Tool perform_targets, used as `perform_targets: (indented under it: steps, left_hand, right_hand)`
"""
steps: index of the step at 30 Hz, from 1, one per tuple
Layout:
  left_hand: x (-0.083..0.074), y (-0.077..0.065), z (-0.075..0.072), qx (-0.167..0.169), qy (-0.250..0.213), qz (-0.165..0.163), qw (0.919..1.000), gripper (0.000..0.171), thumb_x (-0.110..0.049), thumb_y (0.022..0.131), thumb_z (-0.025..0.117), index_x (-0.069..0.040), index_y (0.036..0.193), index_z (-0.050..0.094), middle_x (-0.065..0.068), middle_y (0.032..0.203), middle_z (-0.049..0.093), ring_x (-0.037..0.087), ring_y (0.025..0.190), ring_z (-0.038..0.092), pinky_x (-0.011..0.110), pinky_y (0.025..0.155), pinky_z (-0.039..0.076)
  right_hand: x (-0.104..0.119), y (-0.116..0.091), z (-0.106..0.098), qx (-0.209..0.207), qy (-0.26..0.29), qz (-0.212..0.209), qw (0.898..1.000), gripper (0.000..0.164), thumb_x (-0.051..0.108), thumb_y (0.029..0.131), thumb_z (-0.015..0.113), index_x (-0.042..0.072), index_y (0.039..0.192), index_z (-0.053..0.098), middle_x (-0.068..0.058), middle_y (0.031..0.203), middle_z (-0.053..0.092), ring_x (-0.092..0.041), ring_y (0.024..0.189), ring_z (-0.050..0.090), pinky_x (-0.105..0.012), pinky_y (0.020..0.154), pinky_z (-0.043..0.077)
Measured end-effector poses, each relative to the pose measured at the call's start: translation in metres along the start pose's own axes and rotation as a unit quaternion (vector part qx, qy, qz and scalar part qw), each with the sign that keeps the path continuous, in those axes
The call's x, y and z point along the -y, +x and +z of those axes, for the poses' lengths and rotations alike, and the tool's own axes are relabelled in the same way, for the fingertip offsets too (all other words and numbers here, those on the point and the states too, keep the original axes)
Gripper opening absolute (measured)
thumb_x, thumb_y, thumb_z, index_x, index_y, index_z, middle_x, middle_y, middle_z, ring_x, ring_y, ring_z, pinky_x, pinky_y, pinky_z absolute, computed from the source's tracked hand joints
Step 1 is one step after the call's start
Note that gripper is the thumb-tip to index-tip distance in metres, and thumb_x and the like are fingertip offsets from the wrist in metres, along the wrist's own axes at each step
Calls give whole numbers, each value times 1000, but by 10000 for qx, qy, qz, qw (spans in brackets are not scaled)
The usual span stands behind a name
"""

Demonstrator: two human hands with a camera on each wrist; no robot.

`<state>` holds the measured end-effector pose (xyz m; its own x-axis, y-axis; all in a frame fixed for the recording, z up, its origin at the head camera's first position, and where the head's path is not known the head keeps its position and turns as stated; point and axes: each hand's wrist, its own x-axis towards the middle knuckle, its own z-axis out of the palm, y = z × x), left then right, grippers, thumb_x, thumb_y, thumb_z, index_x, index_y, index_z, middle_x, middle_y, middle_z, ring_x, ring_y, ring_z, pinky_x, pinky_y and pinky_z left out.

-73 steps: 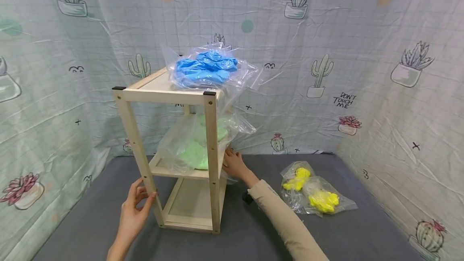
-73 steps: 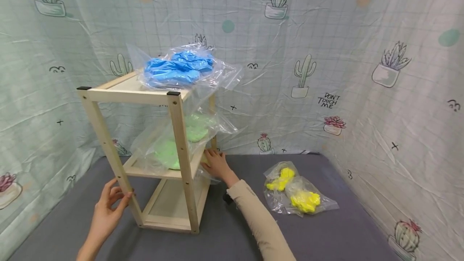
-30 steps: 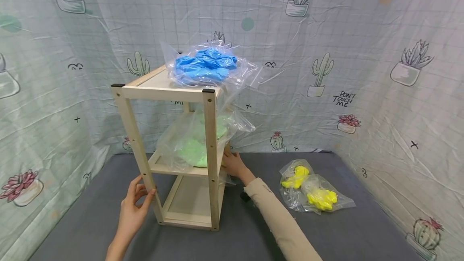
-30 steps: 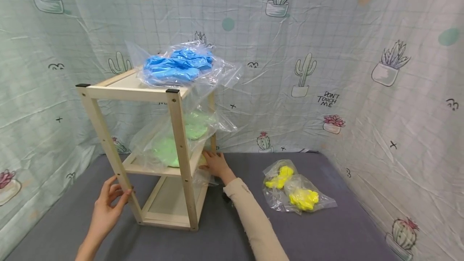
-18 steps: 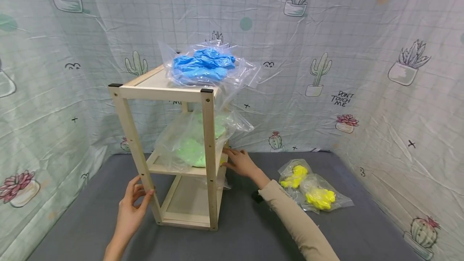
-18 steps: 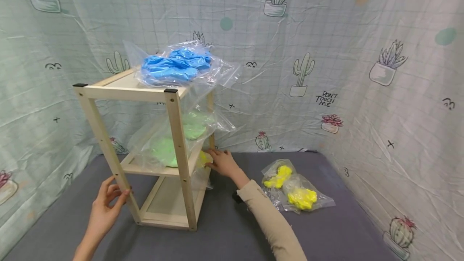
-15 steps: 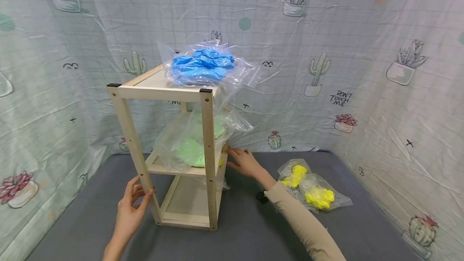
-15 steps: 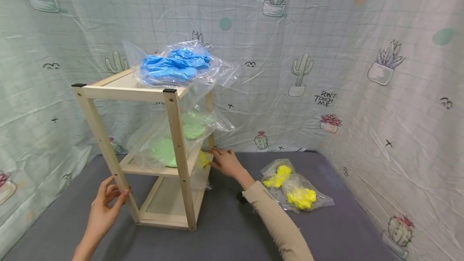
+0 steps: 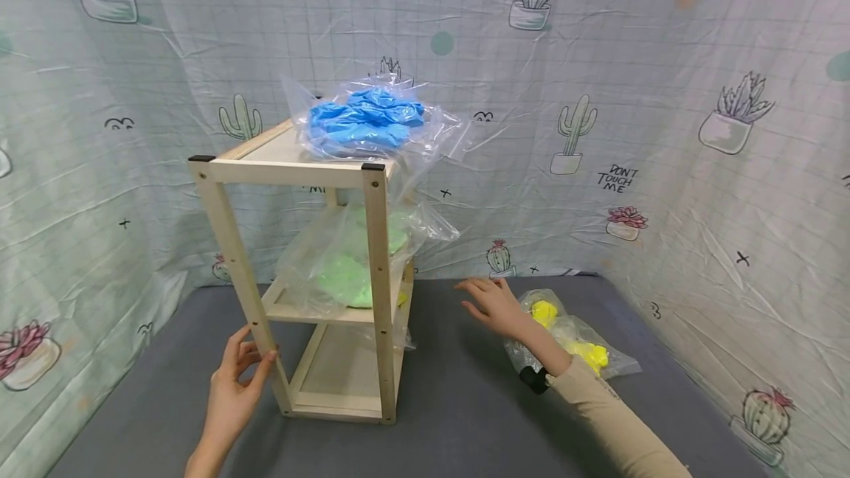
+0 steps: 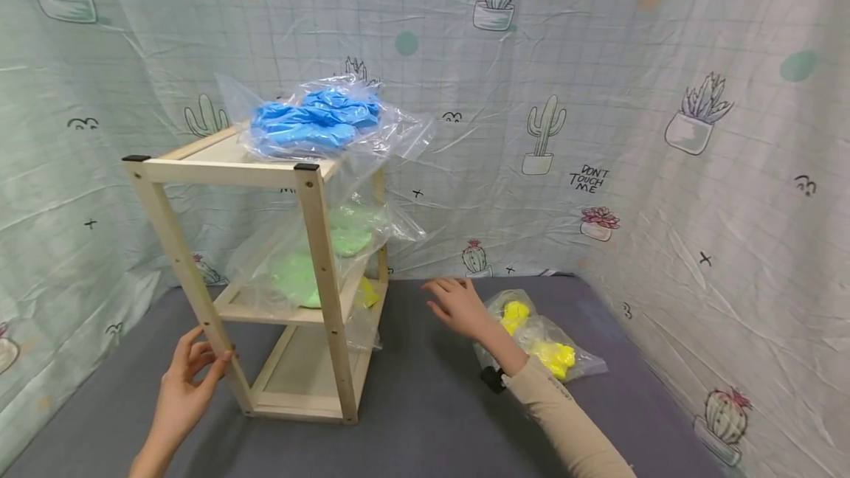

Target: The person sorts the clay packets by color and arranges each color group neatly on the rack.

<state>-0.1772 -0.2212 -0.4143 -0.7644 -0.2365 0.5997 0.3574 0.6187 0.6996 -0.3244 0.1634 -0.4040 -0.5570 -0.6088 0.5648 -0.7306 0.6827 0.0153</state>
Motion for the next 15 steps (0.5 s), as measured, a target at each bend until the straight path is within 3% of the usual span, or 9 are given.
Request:
perform_targets:
  steps: [15]
  left_hand:
    - [1,-1,0,-33,-34,45,10000,46,1,82,60,-4,124,43,-29,86,48,-19,75,50,6,55,45]
  right_hand:
    - [-24,-81,-47,-201,-623,-2,9979,27,12,76,69,13,101,60,-2,95,60,-18,88,56,-41,72,37]
